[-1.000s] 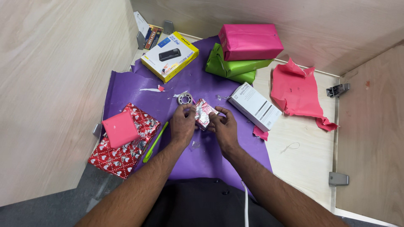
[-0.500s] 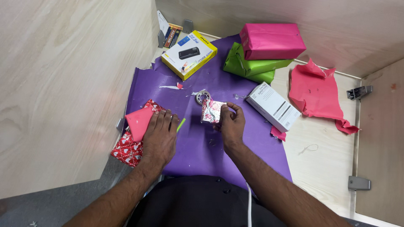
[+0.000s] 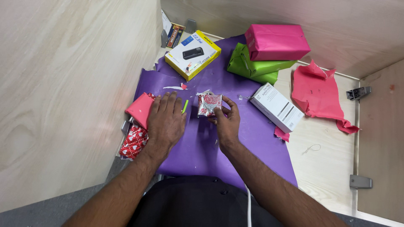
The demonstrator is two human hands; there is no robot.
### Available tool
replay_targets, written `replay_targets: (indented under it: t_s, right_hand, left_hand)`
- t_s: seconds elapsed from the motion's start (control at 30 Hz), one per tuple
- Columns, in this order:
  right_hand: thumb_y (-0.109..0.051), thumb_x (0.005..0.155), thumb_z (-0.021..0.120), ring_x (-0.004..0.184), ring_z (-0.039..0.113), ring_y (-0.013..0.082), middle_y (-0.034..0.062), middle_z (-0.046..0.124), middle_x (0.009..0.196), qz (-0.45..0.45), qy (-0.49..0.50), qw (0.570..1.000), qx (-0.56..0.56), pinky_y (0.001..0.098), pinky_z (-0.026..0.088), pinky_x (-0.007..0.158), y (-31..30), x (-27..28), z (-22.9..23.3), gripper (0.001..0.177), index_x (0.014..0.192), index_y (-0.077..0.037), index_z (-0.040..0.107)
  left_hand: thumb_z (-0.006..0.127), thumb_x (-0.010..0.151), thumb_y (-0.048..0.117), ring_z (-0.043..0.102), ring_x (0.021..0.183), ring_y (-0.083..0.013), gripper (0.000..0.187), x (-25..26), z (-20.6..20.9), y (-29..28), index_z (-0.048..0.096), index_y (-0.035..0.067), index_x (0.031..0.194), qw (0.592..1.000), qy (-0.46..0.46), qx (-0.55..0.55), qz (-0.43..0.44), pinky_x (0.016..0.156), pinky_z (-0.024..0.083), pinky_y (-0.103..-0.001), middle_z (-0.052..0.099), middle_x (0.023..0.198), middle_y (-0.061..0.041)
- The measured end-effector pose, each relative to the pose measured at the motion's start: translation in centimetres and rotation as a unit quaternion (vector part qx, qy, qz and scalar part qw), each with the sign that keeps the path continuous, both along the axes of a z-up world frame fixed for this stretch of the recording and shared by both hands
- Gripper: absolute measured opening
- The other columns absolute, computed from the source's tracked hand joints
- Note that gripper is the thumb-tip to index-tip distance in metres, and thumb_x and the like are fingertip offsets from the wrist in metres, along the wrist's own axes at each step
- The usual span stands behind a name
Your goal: The person wraps a small item in silver foil, folds the edges, and secures it with clear tape. They then pick up a pink-wrapped package and use a pink pen-like tool to press and smooth the tape seams on the package.
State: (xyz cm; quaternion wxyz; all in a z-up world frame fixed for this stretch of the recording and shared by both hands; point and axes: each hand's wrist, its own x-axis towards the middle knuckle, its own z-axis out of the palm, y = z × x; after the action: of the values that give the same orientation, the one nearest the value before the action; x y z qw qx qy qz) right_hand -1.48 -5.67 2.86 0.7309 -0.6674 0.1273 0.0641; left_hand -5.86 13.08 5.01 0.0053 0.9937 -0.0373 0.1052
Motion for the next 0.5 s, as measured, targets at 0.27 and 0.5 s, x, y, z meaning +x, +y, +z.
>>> replay_targets:
  t_s: [0.27, 0.5]
  right_hand:
    - [-0.014, 0.096, 0.068, 0.085, 0.068, 0.0158, 0.0112, 0.067, 0.101, 0.013, 0.055, 0.996, 0.072, 0.0309, 0.062, 0.074, 3.9, 0.5, -0.5, 0.039, 0.13, 0.0, 0.052]
    - [-0.018, 0.096, 0.069, 0.082, 0.068, 0.0137, 0.0093, 0.07, 0.097, 0.064, 0.035, 0.996, 0.059, 0.0279, 0.06, 0.074, 5.8, -0.2, -0.9, 0.03, 0.116, 0.002, 0.06]
  left_hand:
    - [0.09, 0.065, 0.042, 0.037, 0.138, -0.0451, 0.1, -3.5, 2.2, 3.3, 0.044, -0.003, 0.141, 0.987, -0.052, -0.102, 0.117, 0.113, 0.033, -0.058, 0.04, 0.146, -0.032]
    - [0.089, 0.076, 0.031, 0.049, 0.135, -0.0395, 0.091, -3.8, 0.9, 4.3, 0.04, 0.0, 0.147, 0.986, -0.04, -0.118, 0.111, 0.115, 0.041, -0.055, 0.048, 0.142, -0.024]
